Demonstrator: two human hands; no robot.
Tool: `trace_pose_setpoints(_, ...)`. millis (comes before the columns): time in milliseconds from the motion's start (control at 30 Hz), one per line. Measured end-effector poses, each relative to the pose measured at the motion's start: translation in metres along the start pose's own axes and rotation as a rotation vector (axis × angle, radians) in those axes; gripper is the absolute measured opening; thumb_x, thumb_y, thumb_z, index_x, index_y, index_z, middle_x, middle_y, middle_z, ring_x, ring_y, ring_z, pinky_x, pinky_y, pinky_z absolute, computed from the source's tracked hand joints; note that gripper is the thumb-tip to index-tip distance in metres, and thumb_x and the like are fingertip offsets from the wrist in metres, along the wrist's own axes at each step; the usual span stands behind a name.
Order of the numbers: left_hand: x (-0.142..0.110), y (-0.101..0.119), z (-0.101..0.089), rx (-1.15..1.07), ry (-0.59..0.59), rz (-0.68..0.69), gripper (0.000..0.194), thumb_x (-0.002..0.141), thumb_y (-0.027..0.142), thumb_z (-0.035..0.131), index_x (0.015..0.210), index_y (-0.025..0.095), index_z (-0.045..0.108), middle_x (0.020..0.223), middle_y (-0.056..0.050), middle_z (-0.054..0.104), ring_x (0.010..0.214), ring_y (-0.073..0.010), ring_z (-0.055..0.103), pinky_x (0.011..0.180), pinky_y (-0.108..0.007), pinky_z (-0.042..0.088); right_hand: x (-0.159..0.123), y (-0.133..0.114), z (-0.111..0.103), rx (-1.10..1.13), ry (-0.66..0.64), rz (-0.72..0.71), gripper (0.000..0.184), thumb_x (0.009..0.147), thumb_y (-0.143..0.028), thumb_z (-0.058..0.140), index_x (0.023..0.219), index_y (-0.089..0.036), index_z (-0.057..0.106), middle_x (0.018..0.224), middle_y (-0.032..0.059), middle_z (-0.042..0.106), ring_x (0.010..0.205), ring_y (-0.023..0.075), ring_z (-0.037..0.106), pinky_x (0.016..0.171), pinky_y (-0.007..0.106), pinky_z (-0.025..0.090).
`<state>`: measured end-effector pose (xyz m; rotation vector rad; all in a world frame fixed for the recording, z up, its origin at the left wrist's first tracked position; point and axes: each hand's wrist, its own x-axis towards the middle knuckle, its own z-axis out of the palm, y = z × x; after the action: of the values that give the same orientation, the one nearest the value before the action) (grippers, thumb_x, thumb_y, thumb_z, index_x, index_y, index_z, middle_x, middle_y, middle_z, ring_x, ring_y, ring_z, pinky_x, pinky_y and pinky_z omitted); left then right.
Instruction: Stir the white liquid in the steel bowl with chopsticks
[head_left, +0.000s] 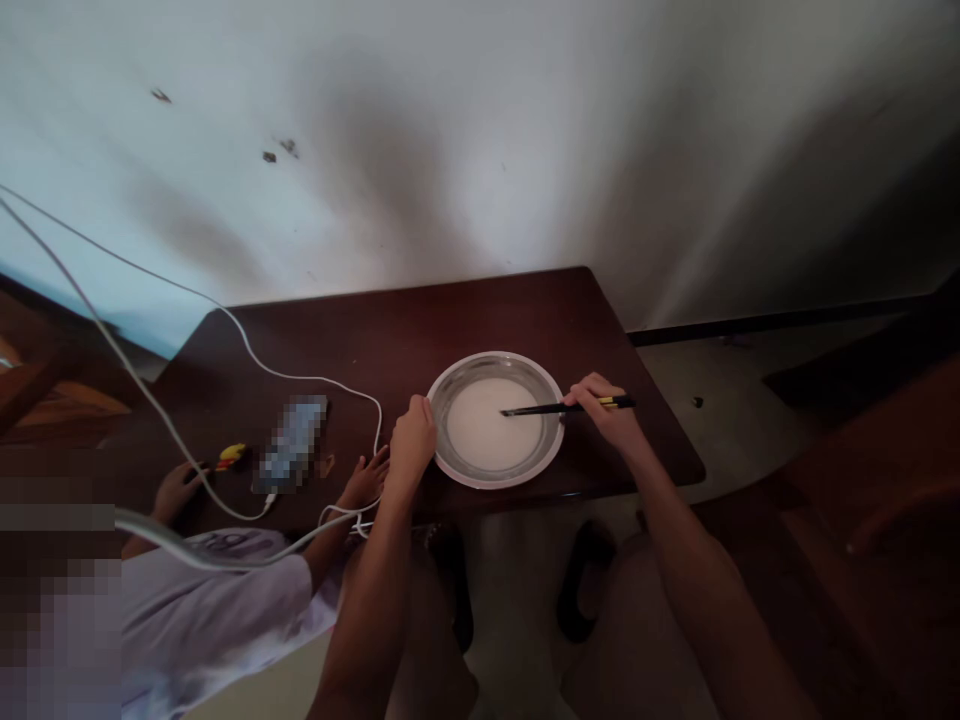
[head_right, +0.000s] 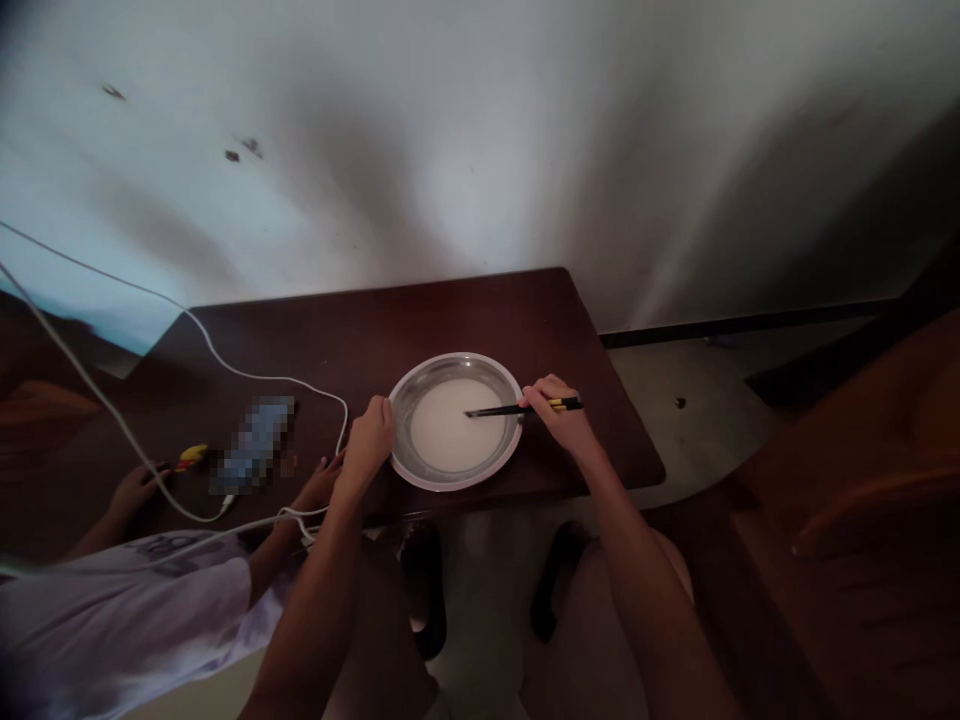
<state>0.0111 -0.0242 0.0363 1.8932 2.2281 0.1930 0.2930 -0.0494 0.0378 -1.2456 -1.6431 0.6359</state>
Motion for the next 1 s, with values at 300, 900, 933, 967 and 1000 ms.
trace_pose_setpoints(300,-0.001,0.001,-0.002,-0.013,-0.005,-0.007,0.035,0.093,0.031,0.019,0.101,0.017,0.05,0.088,-0.016,0.066,0.082,-0.0273,0.064,0.065,-0.031,0.04,0.0,-0.003,0.001,-0.015,-0.077,-0.023,0.022,0.085,-0.027,0.049,0.07,-0.024,0.064,0.075,0.0016,0.067,0.08,0.0185,0.057,0.076,0.034,0.043)
trace_pose_setpoints(900,0.0,0.003,-0.002,-0.005,-0.005,-0.005,0.033,0.093,0.031,0.019,0.1,0.018,0.049,0.086,-0.015,0.066,0.083,-0.028,0.064,0.065,-0.031,0.041,-0.002,-0.002,-0.002,0.078,-0.186,-0.004,0.025,0.086,-0.028,0.048,0.067,-0.022,0.064,0.073,0.0014,0.066,0.076,0.017,0.058,0.073,0.032,0.044)
trace_pose_setpoints(933,0.0,0.003,-0.002,-0.004,-0.004,-0.005,0.033,0.093,0.03,0.019,0.1,0.018,0.049,0.087,-0.015,0.066,0.084,-0.028,0.064,0.065,-0.031,0.041,-0.002,-0.002,-0.002,0.057,-0.185,-0.02,0.023,0.085,-0.028,0.049,0.069,-0.023,0.064,0.075,0.0015,0.067,0.078,0.0173,0.058,0.074,0.032,0.043)
trace_pose_setpoints(967,0.0,0.003,-0.002,-0.002,-0.003,-0.005,0.033,0.093,0.03,0.02,0.1,0.017,0.049,0.087,-0.015,0.066,0.084,-0.028,0.064,0.066,-0.031,0.041,-0.001,-0.002,-0.002,0.033,-0.16,-0.024,0.022,0.085,-0.027,0.049,0.07,-0.023,0.065,0.076,0.0016,0.067,0.079,0.0176,0.058,0.075,0.032,0.043)
trace_pose_setpoints(1000,0.0,0.003,-0.002,0.0,-0.004,-0.006,0.033,0.093,0.03,0.02,0.1,0.017,0.049,0.087,-0.016,0.066,0.083,-0.0279,0.064,0.066,-0.031,0.041,-0.001,-0.002,-0.003,0.014,-0.118,-0.016,0.023,0.085,-0.028,0.049,0.07,-0.023,0.065,0.075,0.0018,0.067,0.079,0.0177,0.057,0.075,0.033,0.043)
